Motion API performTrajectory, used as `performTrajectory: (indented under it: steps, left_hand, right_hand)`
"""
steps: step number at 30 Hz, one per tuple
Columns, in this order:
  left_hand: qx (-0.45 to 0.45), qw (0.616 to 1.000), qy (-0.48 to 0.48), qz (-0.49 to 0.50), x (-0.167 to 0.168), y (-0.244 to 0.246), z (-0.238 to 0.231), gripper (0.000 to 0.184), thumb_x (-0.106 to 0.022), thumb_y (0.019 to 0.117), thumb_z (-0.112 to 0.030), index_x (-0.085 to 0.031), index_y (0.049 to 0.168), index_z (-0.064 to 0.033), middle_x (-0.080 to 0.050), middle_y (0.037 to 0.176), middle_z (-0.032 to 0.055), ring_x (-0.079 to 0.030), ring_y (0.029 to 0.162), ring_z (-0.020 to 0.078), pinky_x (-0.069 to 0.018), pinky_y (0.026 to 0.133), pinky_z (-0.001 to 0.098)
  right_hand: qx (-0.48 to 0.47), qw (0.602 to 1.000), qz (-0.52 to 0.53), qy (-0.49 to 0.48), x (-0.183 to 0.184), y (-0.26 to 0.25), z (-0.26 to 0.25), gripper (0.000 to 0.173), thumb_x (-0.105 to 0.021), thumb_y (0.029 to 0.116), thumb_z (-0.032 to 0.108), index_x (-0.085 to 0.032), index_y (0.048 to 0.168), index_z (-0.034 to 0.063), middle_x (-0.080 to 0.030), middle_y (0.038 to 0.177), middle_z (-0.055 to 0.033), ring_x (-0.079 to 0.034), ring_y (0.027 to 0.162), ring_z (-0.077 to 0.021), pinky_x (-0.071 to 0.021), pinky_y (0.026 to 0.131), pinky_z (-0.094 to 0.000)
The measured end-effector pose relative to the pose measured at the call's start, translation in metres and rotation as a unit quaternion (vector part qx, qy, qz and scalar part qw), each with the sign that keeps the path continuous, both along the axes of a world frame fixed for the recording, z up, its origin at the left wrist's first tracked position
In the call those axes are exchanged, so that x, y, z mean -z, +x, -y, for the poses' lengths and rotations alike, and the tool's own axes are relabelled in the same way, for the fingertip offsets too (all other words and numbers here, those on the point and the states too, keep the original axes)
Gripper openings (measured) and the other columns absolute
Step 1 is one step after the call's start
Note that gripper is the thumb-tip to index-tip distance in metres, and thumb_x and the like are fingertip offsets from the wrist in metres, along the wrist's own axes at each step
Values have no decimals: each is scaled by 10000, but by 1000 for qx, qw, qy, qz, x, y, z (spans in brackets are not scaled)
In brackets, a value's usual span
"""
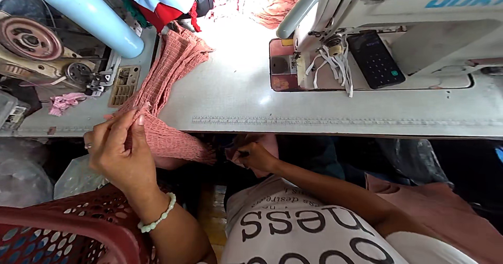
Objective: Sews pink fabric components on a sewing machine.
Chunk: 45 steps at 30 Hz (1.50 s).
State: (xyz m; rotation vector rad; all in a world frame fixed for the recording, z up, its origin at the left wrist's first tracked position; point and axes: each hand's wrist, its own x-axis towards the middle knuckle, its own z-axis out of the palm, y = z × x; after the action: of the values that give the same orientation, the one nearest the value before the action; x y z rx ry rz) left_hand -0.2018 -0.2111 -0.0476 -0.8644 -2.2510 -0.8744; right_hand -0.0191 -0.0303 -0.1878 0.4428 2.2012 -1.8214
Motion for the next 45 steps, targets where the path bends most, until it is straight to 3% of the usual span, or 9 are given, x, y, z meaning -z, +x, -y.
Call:
performTrajectory:
  steps: [6,15,20,24,26,28,30,36,45]
  left_hand:
    - [20,1000,-9,13,-3,1,2,289,-609,1029,-167,-713,1232,11,-684,1149,241,-622,1088,320,-471,957,412]
    - [16,1000,18,16,-5,1,2,312,-633,1020,-176,-684,1258,19,-698,1156,203,-634,1092,258,-462,979,381]
    - [28,999,10,17,-6,2,3,301,-636,1016,-165,-685,1243,27,-698,1140,209,-638,1063,255,-467,965,387]
    - [127,991,3,52,-14,17,1,283,-658,992,-167,-705,1144,67,-715,1051,175,-656,987,115,-498,918,278]
    - [208,974,17,86,-22,29,0,263,-681,974,-213,-715,1089,22,-710,993,51,-631,937,16,-515,843,197]
    - [287,949,41,123,-33,44,-4,189,-709,962,-284,-741,1047,-118,-716,946,-91,-638,891,-37,-522,811,169]
    - [376,912,59,154,-43,59,-13,142,-708,967,-309,-747,1056,-205,-739,981,-140,-664,906,-31,-528,840,177]
    - [509,827,86,222,-46,88,-73,134,-709,967,-224,-744,1008,-102,-732,937,-69,-659,885,-21,-552,800,145]
    - [421,865,98,253,-40,88,-106,158,-764,907,-211,-704,1007,-104,-712,876,-69,-671,792,-6,-571,705,155]
  right_hand:
    - [37,997,-60,-20,-15,9,-11,181,-667,959,92,-709,1070,-44,-697,930,-108,-615,765,-83,-516,727,-254]
    - [49,996,-65,-35,-20,11,-17,169,-658,953,65,-692,1081,-39,-664,900,-64,-559,726,-24,-457,651,-190]
    - [21,994,-104,26,-18,11,-16,194,-658,919,32,-720,1081,-53,-696,947,-145,-609,839,-131,-493,799,-292]
    - [63,981,-171,62,-28,18,-26,211,-642,986,140,-740,1048,-36,-731,978,-135,-660,892,-114,-524,844,-274]
    - [89,975,-197,55,-41,25,-34,208,-629,997,145,-734,1046,-28,-720,942,-94,-634,846,-52,-513,795,-217]
    - [135,962,-231,48,-58,33,-42,184,-630,994,140,-729,1025,-12,-706,892,-28,-602,767,25,-496,716,-145]
    - [194,946,-257,30,-77,38,-52,127,-654,978,120,-721,1002,15,-680,826,35,-551,641,67,-464,589,-107]
    - [276,903,-320,-73,-129,39,-67,75,-729,903,29,-715,943,91,-686,734,41,-561,524,11,-474,477,-136]
    - [230,888,-391,-67,-159,42,-69,129,-645,951,0,-741,991,77,-698,775,47,-567,553,35,-493,511,-117]
